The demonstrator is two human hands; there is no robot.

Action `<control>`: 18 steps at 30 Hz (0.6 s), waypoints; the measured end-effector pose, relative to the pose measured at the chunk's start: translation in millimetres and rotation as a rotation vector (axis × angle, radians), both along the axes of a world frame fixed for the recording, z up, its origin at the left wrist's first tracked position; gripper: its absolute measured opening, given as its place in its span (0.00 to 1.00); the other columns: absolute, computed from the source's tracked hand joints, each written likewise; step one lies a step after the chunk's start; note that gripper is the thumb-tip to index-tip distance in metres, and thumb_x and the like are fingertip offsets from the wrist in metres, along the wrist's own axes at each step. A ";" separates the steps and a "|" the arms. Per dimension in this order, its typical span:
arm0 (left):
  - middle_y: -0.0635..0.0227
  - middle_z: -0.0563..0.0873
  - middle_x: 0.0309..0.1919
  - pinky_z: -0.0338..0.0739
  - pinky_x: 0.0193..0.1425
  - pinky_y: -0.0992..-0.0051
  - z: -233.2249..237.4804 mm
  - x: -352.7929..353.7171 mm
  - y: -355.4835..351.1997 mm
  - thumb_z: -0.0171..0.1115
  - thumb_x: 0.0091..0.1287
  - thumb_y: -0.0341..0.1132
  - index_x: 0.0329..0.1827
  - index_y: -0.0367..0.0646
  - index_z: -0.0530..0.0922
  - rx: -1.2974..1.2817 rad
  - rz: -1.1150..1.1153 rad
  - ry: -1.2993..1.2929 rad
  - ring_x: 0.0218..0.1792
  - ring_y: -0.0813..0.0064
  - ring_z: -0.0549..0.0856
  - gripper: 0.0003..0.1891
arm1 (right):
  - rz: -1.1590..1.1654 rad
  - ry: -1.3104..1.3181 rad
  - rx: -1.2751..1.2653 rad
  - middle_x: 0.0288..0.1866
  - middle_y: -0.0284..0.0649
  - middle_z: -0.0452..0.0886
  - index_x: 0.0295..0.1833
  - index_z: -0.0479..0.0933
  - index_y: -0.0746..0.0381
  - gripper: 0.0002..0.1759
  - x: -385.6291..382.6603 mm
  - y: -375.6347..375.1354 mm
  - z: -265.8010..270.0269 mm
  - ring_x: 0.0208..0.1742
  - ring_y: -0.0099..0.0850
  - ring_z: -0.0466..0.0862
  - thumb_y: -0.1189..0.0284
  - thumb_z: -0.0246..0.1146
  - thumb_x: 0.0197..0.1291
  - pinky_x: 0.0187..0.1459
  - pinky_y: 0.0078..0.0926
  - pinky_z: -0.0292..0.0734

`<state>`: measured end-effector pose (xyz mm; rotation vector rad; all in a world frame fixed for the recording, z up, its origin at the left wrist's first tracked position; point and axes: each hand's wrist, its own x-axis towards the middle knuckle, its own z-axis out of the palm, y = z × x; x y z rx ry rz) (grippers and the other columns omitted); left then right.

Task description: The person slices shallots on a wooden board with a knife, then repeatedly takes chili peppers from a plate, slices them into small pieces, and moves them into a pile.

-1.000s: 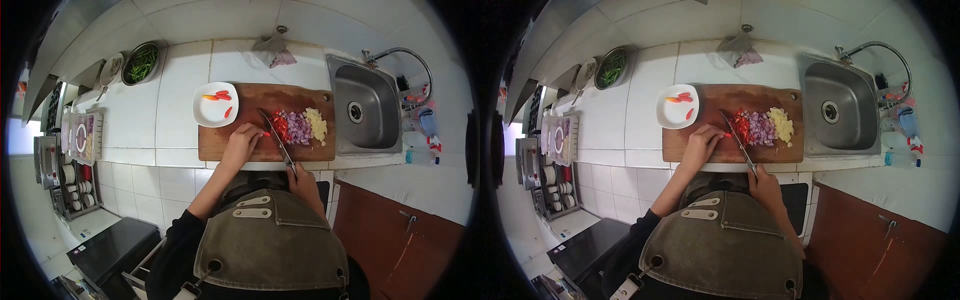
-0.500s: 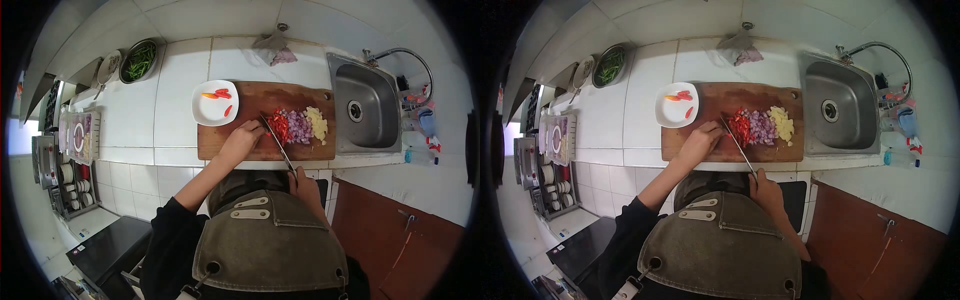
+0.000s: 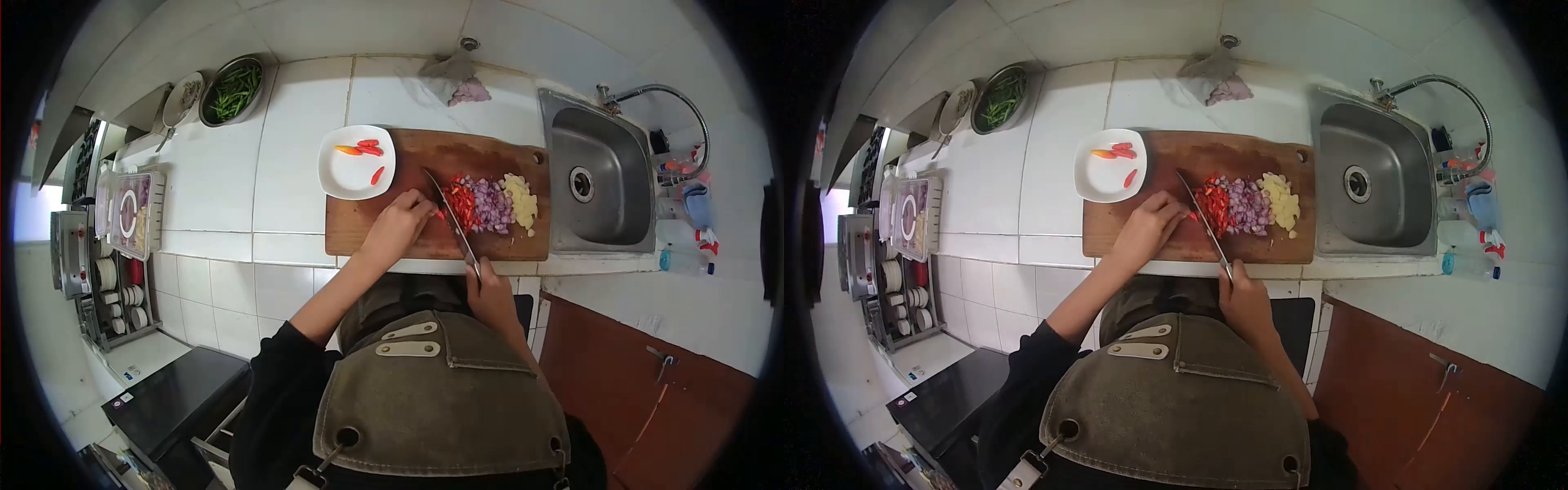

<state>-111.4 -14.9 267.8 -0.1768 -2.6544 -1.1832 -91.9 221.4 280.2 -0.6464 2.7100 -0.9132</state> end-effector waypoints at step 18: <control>0.58 0.81 0.39 0.82 0.46 0.59 -3.1 5.3 0.3 0.63 0.63 0.24 0.44 0.38 0.83 0.024 0.013 0.017 0.43 0.54 0.84 0.07 | 0.027 0.005 0.172 0.19 0.56 0.78 0.44 0.72 0.65 0.15 -7.5 -10.5 16.5 0.27 0.57 0.84 0.62 0.56 0.73 0.29 0.53 0.78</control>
